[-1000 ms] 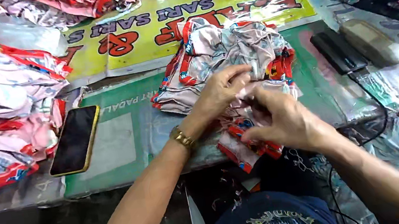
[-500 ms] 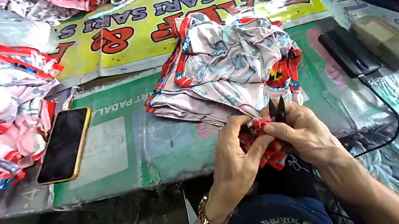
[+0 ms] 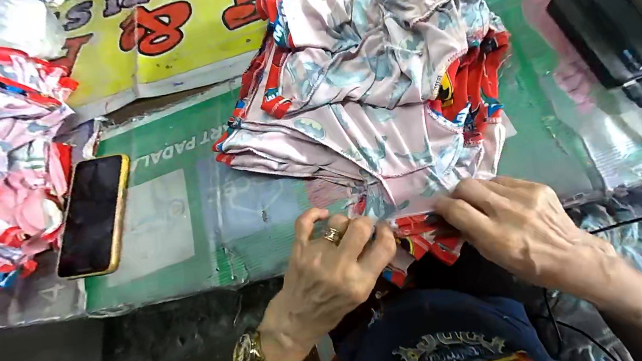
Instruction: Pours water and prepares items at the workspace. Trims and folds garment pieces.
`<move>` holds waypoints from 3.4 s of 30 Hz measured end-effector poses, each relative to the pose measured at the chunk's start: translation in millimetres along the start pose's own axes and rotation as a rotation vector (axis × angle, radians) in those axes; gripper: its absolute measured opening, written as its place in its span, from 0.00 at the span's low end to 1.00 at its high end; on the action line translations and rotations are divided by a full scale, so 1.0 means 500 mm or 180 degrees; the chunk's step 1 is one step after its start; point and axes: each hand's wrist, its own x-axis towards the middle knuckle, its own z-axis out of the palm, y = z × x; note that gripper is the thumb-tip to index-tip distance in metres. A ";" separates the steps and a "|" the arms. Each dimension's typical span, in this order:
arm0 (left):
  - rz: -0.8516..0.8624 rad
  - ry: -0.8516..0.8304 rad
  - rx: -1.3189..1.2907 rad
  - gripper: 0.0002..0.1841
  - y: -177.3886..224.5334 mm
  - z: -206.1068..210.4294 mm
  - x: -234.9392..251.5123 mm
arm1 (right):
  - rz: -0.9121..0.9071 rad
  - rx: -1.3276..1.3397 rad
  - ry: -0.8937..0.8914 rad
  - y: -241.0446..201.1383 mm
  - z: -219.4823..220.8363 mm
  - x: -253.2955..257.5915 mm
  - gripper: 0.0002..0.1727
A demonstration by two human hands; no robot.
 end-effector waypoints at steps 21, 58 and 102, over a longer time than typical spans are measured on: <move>-0.0685 0.0155 -0.0672 0.09 0.025 0.006 -0.013 | 0.1926 0.4928 0.0649 -0.038 0.026 0.089 0.16; -0.0726 0.1073 0.0036 0.06 0.089 0.042 -0.016 | 0.0353 0.0514 0.0319 -0.063 0.015 0.025 0.11; -0.1294 -0.1055 -0.1533 0.13 -0.040 -0.027 0.086 | 0.1082 0.4045 0.0195 -0.014 0.027 0.116 0.11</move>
